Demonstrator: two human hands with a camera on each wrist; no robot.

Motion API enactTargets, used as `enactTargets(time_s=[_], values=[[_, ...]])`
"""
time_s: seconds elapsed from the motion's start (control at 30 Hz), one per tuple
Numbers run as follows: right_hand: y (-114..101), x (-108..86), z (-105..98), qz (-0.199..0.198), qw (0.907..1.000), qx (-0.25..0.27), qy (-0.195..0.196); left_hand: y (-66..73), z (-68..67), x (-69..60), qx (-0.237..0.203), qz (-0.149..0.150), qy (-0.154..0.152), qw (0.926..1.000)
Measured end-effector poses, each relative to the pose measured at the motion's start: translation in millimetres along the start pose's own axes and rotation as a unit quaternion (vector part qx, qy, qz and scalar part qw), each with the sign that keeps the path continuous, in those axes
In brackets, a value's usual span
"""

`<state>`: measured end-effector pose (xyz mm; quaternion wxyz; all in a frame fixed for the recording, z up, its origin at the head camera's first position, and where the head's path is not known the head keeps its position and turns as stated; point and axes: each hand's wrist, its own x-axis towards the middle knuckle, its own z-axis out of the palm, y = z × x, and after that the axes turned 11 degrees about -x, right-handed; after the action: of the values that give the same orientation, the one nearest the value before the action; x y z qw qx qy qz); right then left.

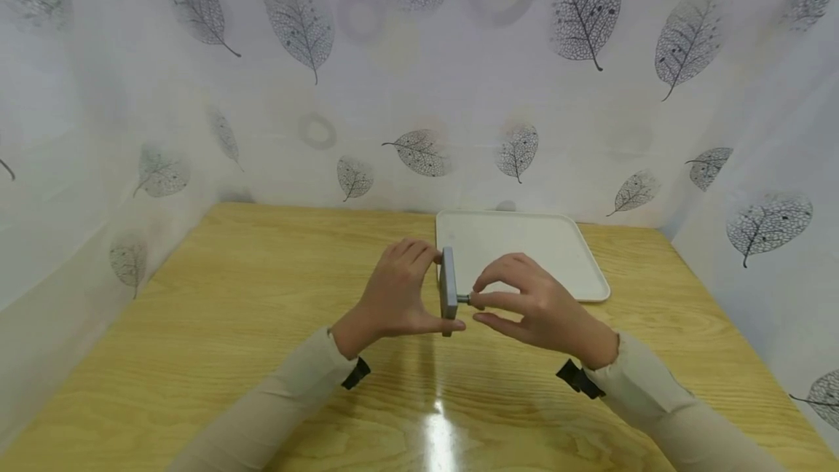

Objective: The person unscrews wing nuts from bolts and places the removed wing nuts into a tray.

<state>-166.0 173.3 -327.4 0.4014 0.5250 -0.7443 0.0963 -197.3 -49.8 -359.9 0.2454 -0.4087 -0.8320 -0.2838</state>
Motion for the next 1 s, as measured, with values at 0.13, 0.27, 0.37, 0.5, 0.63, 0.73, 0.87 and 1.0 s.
enactTargets(time_s=[0.13, 0.27, 0.37, 0.5, 0.63, 0.73, 0.87, 1.0], values=[[-0.6, 1.2, -0.1, -0.008, 1.0000, 0.002, 0.003, 0.1, -0.1, -0.1, 0.000, -0.001, 0.000, 1.0000], [0.2, 2.3, -0.6, -0.001, 1.0000, -0.004, -0.001, 0.0, 0.1, 0.1, 0.000, -0.003, -0.001, 1.0000], [1.3, 2.0, -0.6, 0.009, 0.9999, -0.005, -0.010, 0.4, 0.3, 0.3, -0.004, -0.003, -0.001, 1.0000], [2.3, 0.4, 0.2, 0.019, 0.9995, -0.003, -0.023, 1.0, 0.2, 0.4, -0.007, -0.001, -0.001, 1.0000], [2.6, -1.0, 1.4, 0.029, 0.9990, -0.008, -0.033, 0.9, -0.3, 0.5, -0.003, 0.001, 0.000, 1.0000], [3.2, -2.3, 2.9, 0.034, 0.9986, -0.011, -0.040, 1.1, -0.5, 0.8, -0.002, 0.002, -0.001, 1.0000], [4.2, -4.0, 5.1, 0.040, 0.9981, -0.011, -0.045, 1.5, -0.4, 0.7, -0.002, 0.000, -0.003, 1.0000], [4.4, -4.5, 6.1, 0.040, 0.9982, -0.010, -0.044, 1.2, -0.2, 0.6, -0.002, -0.003, -0.004, 1.0000]])
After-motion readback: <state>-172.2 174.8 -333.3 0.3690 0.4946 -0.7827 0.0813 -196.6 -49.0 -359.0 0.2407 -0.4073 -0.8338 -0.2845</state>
